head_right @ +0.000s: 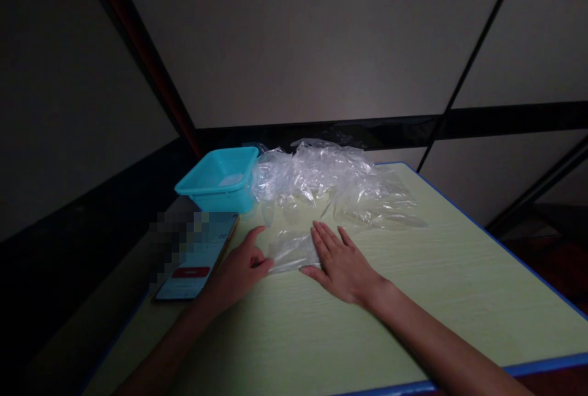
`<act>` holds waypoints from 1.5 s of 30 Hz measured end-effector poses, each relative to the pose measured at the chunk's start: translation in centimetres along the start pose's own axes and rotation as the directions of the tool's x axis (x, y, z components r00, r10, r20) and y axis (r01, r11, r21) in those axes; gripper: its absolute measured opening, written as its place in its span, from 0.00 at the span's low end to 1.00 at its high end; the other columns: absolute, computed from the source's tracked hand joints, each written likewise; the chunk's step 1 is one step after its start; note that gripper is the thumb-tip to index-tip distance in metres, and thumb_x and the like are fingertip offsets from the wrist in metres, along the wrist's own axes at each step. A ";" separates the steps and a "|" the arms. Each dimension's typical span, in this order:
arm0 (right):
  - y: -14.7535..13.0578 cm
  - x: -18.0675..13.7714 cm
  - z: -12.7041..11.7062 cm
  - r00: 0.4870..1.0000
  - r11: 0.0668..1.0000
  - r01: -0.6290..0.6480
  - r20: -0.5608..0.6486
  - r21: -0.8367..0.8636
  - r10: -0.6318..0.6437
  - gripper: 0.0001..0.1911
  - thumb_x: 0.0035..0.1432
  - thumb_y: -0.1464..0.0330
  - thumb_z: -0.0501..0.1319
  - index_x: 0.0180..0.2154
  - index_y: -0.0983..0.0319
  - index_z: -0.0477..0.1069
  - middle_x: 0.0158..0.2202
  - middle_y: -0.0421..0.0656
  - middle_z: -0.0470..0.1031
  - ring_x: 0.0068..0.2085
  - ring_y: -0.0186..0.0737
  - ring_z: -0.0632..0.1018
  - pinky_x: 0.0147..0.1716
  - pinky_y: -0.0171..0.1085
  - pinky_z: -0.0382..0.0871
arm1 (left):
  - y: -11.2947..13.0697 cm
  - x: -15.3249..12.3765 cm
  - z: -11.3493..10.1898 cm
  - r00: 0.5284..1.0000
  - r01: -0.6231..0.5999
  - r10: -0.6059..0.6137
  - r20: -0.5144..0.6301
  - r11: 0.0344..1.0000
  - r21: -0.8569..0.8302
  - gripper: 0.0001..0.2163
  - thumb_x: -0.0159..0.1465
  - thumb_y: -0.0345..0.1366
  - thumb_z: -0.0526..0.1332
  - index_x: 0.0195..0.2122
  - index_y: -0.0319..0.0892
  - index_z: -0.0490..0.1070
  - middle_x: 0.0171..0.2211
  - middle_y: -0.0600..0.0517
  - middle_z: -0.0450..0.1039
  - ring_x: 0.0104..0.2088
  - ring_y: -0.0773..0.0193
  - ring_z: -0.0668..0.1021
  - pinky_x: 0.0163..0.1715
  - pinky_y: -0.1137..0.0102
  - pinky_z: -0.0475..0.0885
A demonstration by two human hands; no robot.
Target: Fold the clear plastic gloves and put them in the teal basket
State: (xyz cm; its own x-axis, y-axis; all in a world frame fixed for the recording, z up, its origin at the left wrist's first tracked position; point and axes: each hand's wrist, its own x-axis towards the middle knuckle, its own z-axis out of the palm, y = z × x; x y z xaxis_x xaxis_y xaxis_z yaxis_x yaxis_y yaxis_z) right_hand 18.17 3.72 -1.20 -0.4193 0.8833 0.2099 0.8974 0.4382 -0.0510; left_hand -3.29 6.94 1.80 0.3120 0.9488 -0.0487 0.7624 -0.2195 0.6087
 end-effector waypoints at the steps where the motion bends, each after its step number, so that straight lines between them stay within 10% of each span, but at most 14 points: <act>1: 0.0 0.0 0.0 1.000 1.000 0.000 0.001 0.000 0.000 0.38 0.60 0.49 0.40 0.61 0.71 0.48 0.61 0.55 0.50 0.61 0.50 0.53 0.57 0.52 0.50 | -0.1 0.0 -0.1 1.000 0.005 -0.004 -0.020 0.998 0.055 0.29 0.57 0.31 0.57 0.58 0.32 0.49 0.21 0.57 0.67 0.26 0.62 0.73 0.27 0.72 0.62; 16: -0.2 0.1 -0.1 1.000 1.000 -0.007 0.020 0.002 0.007 0.39 0.60 0.48 0.39 0.60 0.72 0.50 0.61 0.55 0.49 0.62 0.48 0.52 0.58 0.52 0.49 | 1.3 1.3 1.9 0.893 -0.405 0.432 -0.124 0.893 0.196 0.21 0.62 0.29 0.52 0.57 0.39 0.52 0.48 0.45 0.70 0.49 0.57 0.71 0.50 0.60 0.63; 45: -0.2 0.2 -0.5 0.998 1.000 -0.019 0.063 0.005 0.019 0.41 0.60 0.47 0.38 0.60 0.74 0.47 0.62 0.57 0.47 0.62 0.51 0.51 0.57 0.57 0.45 | -0.5 0.7 3.3 0.900 -0.384 0.425 -0.092 0.876 0.290 0.22 0.61 0.27 0.50 0.57 0.34 0.49 0.55 0.37 0.60 0.56 0.54 0.64 0.53 0.57 0.60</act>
State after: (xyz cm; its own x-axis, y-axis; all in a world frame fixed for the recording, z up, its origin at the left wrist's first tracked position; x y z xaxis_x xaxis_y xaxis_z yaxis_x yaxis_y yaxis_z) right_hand 17.93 3.70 -0.70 -0.4103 0.9001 0.1466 0.9046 0.4221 -0.0598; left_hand -1.59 7.02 -1.15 0.5533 0.7818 0.2874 0.7127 -0.6229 0.3226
